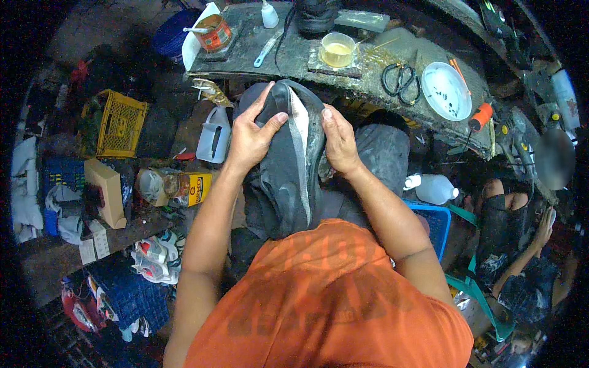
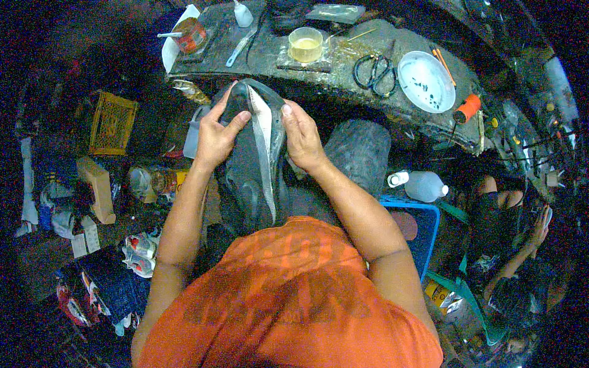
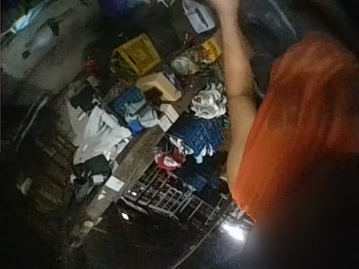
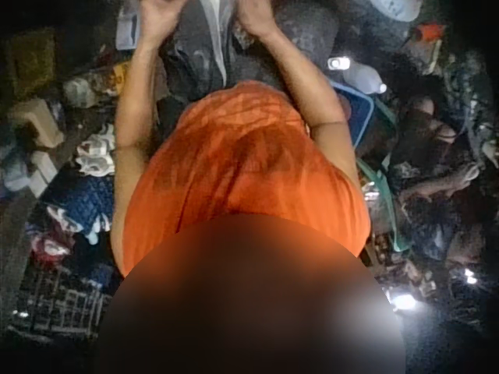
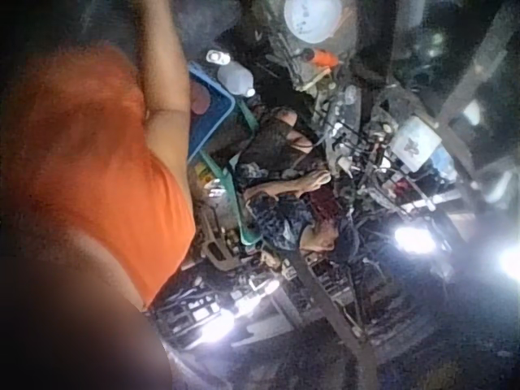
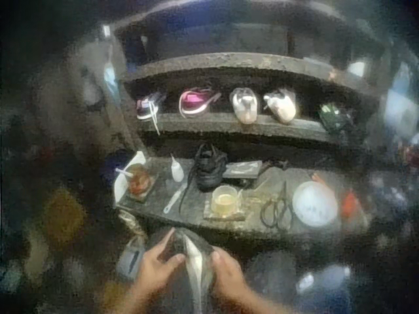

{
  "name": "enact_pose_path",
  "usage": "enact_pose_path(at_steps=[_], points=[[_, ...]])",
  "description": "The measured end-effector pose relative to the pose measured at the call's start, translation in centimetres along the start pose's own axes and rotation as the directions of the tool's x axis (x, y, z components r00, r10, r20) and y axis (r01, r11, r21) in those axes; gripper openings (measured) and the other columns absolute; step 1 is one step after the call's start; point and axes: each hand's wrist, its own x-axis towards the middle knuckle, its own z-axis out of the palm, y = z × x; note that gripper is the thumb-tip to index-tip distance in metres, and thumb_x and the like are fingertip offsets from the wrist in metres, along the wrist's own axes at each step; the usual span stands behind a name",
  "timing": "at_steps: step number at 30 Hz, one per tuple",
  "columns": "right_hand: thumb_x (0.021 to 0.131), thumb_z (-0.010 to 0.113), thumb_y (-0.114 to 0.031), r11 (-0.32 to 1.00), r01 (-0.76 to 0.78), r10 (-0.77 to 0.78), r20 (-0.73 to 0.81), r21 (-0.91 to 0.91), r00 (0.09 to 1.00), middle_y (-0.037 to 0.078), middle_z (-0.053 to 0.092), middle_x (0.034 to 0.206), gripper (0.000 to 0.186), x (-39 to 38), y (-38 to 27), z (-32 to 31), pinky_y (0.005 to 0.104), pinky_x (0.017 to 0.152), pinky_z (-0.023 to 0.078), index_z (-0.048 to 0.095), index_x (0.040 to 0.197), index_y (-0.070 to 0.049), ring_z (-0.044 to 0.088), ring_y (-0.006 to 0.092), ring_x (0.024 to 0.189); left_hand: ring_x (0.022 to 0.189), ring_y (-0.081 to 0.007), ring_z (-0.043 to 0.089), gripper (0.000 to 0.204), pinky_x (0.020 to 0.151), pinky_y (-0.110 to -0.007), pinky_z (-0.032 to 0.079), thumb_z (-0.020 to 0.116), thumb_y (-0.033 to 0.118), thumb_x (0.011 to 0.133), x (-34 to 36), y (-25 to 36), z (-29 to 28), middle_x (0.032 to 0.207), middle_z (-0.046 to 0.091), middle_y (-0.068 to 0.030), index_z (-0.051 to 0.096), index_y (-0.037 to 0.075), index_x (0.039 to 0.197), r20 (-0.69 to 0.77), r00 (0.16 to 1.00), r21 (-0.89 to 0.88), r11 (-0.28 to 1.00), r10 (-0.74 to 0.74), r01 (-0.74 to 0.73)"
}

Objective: The person sits on the floor and handles several pairs of shoes, inspecting soles and uppers. They use a small stick to apply adhesive to the sole of a black shoe, then use a brush to spread glue on the sole of a white shoe. The person repeatedly turns the shoes over and applies adhesive to different areas.

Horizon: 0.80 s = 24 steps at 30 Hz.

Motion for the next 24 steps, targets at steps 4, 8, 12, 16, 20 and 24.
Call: enact_pose_path(at_steps=[4,8,12,16,20,24], points=[[0.111,0.04,-0.028,0.997,-0.06,0.057,-0.051,-0.044,0.997,0.012,0.067,0.118,0.043,0.0,-1.1,0.3,0.032,0.1,0.046,0.056,0.133,0.005,0.061,0.018,0.109,0.127,-0.0184,0.057,0.066,0.11,-0.034,0.042,0.075,0.015,0.092,0.0,1.2,-0.3,0.142,0.06,-0.0129,0.046,0.001,0.15,0.039,0.998,0.08,0.996,-0.042,0.038],[0.111,0.04,-0.032,0.999,-0.047,0.047,-0.025,-0.007,0.999,0.012,0.064,0.126,0.047,0.4,-2.9,0.5,0.0316,0.103,0.044,0.051,0.138,0.005,0.059,0.0181,0.115,0.131,-0.0235,0.053,0.082,0.107,-0.039,0.045,0.071,0.019,0.096,0.4,4.7,-2.1,0.15,0.051,-0.0131,0.023,0.009,0.162,0.163,0.986,0.158,0.987,-0.025,-0.001],[0.112,0.04,-0.031,0.861,-0.105,0.047,0.128,0.498,0.991,0.008,0.064,0.125,0.043,2.3,-3.1,0.7,0.0307,0.103,0.045,0.055,0.136,0.001,0.059,0.0151,0.114,0.133,-0.0238,0.051,0.092,0.114,-0.038,0.037,0.058,0.059,0.097,2.7,6.3,-4.7,0.152,0.045,-0.015,0.019,0.007,0.163,0.227,0.973,-0.209,0.978,0.037,0.011],[0.11,0.048,-0.027,0.982,-0.181,0.172,0.126,0.062,0.977,0.004,0.068,0.117,0.035,3.4,-3.7,0.8,0.029,0.098,0.048,0.063,0.128,-0.002,0.062,0.0132,0.108,0.145,-0.0248,0.04,0.09,0.122,-0.042,0.03,0.057,0.06,0.097,1.5,3.7,-3.1,0.159,0.039,-0.0153,0.027,0.003,0.159,0.45,0.887,-0.709,0.644,0.102,0.286],[0.108,0.044,-0.045,0.967,-0.251,0.25,0.027,0.052,0.968,0.007,0.069,0.112,0.05,1.9,-7.4,-1.8,0.0285,0.086,0.05,0.063,0.13,-0.004,0.062,0.0152,0.099,0.138,-0.0278,0.05,0.091,0.116,-0.046,0.04,0.049,0.07,0.095,-1.0,2.5,-2.4,0.152,0.049,-0.016,0.034,0.004,0.155,0.483,0.873,-0.721,0.593,0.061,0.358],[0.091,0.071,-0.049,0.89,0.052,0.04,0.191,-0.452,0.981,0.02,0.058,0.132,0.073,-1.6,-10.7,-1.1,0.0408,0.105,0.046,0.051,0.141,0.001,0.058,0.0358,0.124,0.139,-0.0267,0.049,0.094,0.116,-0.044,0.04,0.05,0.071,0.094,-2.0,4.8,-1.8,0.151,0.048,-0.0162,0.031,0.004,0.156,0.445,0.893,-0.643,0.668,-0.072,0.375]])
